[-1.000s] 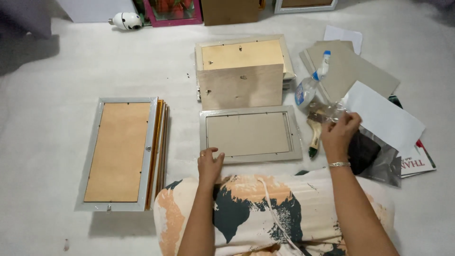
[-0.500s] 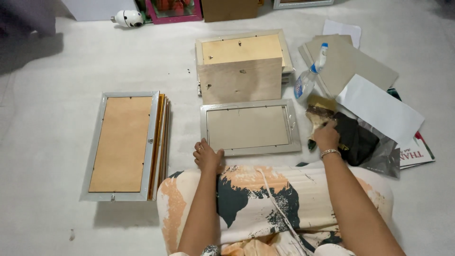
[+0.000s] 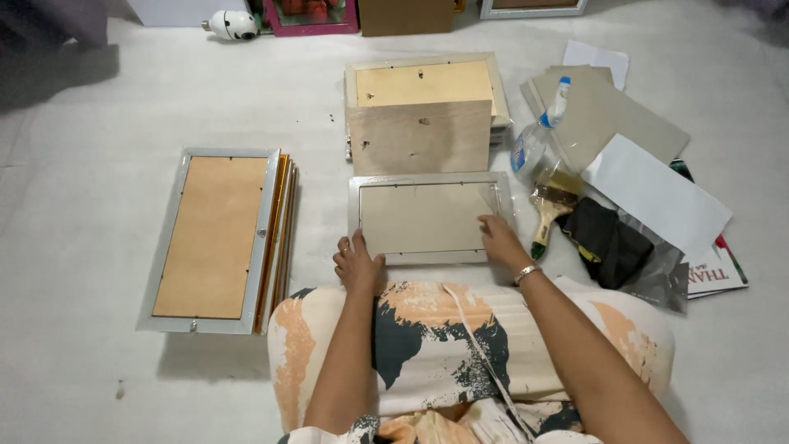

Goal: The person is cleaning and preparing picture frames using a brush and cleaning cloth.

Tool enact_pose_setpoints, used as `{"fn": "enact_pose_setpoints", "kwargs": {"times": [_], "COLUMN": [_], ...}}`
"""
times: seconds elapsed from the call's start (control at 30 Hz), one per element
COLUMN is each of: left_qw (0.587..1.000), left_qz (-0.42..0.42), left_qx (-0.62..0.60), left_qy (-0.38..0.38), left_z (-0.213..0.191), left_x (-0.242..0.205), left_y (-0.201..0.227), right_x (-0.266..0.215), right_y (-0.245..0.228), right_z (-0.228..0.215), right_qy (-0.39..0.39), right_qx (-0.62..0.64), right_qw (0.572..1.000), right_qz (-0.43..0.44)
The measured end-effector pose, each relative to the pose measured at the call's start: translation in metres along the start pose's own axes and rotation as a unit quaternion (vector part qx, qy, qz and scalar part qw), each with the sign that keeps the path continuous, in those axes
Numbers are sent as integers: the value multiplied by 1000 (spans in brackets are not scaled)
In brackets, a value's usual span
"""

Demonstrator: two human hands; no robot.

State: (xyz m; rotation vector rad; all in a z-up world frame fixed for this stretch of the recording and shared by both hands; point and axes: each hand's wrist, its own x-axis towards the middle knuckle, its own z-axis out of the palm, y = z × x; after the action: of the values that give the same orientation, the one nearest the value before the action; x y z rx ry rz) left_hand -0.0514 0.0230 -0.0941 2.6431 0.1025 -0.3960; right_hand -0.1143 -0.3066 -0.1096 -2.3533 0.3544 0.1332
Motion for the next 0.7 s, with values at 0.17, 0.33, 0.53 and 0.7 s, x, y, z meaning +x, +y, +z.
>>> {"fn": "enact_pose_setpoints", "kwargs": {"times": [0.17, 0.33, 0.53, 0.7], "left_qw": [1000, 1000, 1000, 999], "left_qz": [-3, -17, -21, -45], "left_qx": [10, 22, 4, -23], "left_qy": [-5, 2, -14, -19], "left_z": [18, 22, 21, 24], "left_x": [13, 19, 24, 33], "left_y": [-11, -12, -16, -20], "right_x": [41, 49, 23, 17], "right_y": [102, 110, 54, 33], "right_z": [26, 41, 20, 20], "right_qy": [54, 51, 29, 48], "right_qx": [-27, -24, 54, 130], "right_qw": [989, 975, 969, 963], "right_qz": [138, 216, 238, 233]}}
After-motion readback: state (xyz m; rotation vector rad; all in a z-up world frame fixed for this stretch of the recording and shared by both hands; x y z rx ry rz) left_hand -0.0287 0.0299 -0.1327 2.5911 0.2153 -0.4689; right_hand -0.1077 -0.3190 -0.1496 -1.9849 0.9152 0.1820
